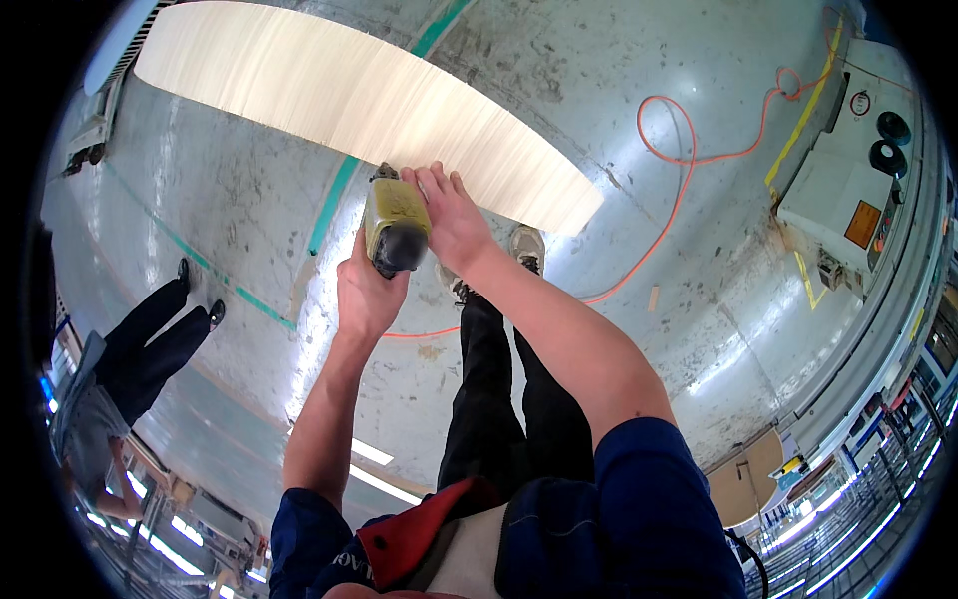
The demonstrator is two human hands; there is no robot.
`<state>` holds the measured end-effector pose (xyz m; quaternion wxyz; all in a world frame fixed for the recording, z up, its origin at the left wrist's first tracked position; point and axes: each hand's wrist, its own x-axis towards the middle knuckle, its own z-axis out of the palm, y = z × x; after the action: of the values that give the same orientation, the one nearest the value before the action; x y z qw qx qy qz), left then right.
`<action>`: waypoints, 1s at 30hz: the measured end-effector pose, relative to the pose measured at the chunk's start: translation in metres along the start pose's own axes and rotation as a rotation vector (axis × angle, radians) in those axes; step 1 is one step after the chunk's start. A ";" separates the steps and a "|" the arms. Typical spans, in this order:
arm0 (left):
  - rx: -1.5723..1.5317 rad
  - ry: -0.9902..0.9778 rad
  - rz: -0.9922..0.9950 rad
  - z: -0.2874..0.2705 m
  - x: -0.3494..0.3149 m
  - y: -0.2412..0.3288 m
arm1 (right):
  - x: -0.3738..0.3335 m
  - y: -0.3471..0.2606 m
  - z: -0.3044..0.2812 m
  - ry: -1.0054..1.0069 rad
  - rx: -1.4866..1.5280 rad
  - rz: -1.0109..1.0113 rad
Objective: The person kneels on the floor and uses a pneumatic nail gun to fasten a curved wooden piece to a larger wooden structure. They repeatedly reposition the piece and drive nails along its edge to secure it.
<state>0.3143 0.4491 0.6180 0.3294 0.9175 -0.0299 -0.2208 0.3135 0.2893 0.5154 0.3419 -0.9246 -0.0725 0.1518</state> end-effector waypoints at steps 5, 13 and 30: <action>0.008 -0.030 -0.091 0.001 0.000 0.011 | -0.001 0.009 0.019 0.078 0.785 0.016; -0.012 0.011 -0.144 0.005 -0.001 0.013 | 0.000 -0.001 0.023 0.184 1.895 0.274; -0.048 0.042 -0.217 0.020 -0.010 0.024 | -0.005 0.030 0.038 -0.030 1.998 0.346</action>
<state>0.2989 0.4205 0.6236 0.3261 0.9116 0.0818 -0.2364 0.2972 0.2890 0.4694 0.9312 -0.2111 0.2181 0.2017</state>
